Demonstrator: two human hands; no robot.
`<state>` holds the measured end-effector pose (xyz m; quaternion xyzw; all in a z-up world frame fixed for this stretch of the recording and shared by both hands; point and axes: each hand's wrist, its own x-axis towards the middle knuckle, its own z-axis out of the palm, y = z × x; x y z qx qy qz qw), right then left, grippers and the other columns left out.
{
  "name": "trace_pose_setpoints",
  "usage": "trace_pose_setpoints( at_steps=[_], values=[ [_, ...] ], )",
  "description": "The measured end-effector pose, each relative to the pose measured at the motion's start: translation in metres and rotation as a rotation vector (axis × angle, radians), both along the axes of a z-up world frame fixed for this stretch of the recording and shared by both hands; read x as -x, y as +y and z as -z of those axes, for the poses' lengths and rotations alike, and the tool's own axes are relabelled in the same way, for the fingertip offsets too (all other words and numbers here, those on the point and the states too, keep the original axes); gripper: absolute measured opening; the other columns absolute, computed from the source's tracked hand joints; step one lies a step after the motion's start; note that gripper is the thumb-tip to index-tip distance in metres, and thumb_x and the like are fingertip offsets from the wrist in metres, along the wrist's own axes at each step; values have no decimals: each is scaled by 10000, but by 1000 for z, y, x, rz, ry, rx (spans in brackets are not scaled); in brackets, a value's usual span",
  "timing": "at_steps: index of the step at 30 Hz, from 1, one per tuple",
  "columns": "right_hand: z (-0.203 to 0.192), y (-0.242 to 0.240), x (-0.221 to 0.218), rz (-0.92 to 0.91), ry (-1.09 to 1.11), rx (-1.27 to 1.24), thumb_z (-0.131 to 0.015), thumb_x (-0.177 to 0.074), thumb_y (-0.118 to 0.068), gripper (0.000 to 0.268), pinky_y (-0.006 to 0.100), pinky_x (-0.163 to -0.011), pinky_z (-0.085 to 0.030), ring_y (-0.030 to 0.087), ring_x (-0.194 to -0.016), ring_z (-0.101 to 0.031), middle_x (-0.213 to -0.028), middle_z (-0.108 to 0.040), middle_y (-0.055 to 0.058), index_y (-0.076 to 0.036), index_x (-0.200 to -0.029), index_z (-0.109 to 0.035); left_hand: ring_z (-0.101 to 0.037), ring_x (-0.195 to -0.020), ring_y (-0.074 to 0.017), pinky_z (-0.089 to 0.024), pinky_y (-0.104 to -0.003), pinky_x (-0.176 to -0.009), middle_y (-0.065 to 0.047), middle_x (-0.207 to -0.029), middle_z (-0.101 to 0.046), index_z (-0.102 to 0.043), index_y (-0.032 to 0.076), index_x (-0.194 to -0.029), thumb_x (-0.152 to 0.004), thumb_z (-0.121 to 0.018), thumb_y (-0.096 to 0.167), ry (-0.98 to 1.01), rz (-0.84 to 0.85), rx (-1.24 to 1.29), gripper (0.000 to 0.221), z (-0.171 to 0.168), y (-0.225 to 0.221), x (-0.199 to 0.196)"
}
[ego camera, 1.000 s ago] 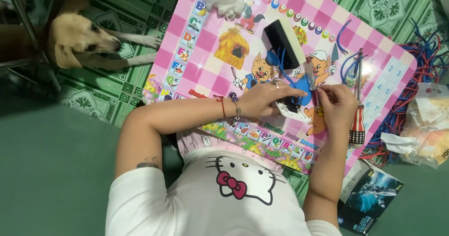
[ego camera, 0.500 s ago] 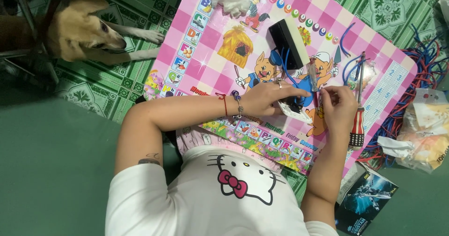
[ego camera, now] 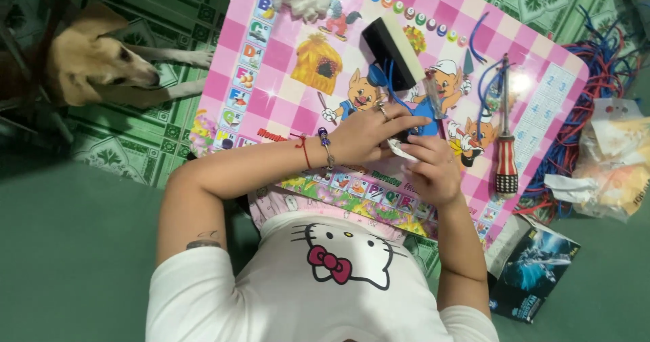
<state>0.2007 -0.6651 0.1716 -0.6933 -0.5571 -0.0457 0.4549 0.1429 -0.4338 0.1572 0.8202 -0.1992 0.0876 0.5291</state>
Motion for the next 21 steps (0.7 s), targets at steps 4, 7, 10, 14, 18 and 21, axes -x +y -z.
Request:
trace_pose_setpoints(
  at_steps=[4, 7, 10, 14, 18, 21],
  values=[
    [3, 2, -1, -66, -21, 52, -705, -957, -144, 164, 518, -854, -553, 465, -1046, -708, -1161, -763, 202, -51, -853, -619, -586, -1149, -574, -552, -624, -900, -280, -1396, -480, -192, 216, -1617, -817, -857, 284, 104, 3, -337, 1042, -87, 54, 21],
    [4, 4, 1, -53, -8, -41, -710, -955, -98, 122, 524, -829, -569, 490, -998, -722, -1096, -765, 243, -35, -916, -612, -478, -1340, -526, -400, -578, -1109, -293, -1491, -446, -384, 96, -1521, -788, -893, 262, 160, -78, -103, 909, -137, 136, 64],
    [5, 3, 0, -38, -46, -68, -682, -972, -90, 100, 513, -839, -572, 489, -1006, -726, -1095, -763, 250, -23, -939, -616, -516, -1007, -375, -425, -451, -908, -215, -1162, -535, -502, 44, -1260, -956, -636, 213, 2, -703, 574, 372, -53, 226, 120],
    [14, 0, -5, -30, -43, -107, -673, -986, -102, 133, 475, -853, -574, 471, -998, -732, -1069, -763, 249, -16, -905, -610, -585, -874, -215, -512, -322, -626, -81, -1026, -574, -570, 84, -1126, -998, -581, 282, -328, -1931, 1203, 236, 116, 281, 204],
    [8, 11, -4, 25, -88, -138, -642, -1034, -142, 193, 450, -851, -564, 451, -937, -744, -995, -775, 224, -28, -884, -600, -326, -1439, -494, -250, -642, -1169, -252, -1532, -341, -345, 174, -1508, -1085, -571, 555, 76, -1900, 1133, 612, 252, 352, 232],
    [2, 13, -6, 70, -133, -168, -666, -1026, -121, 211, 477, -831, -574, 481, -895, -745, -950, -774, 254, -10, -864, -590, -81, -1574, -391, -9, -629, -1245, -160, -1700, -112, -240, 242, -1623, -1000, -615, 713, 33, -1404, 1558, 867, 232, 372, 199]
  ],
)
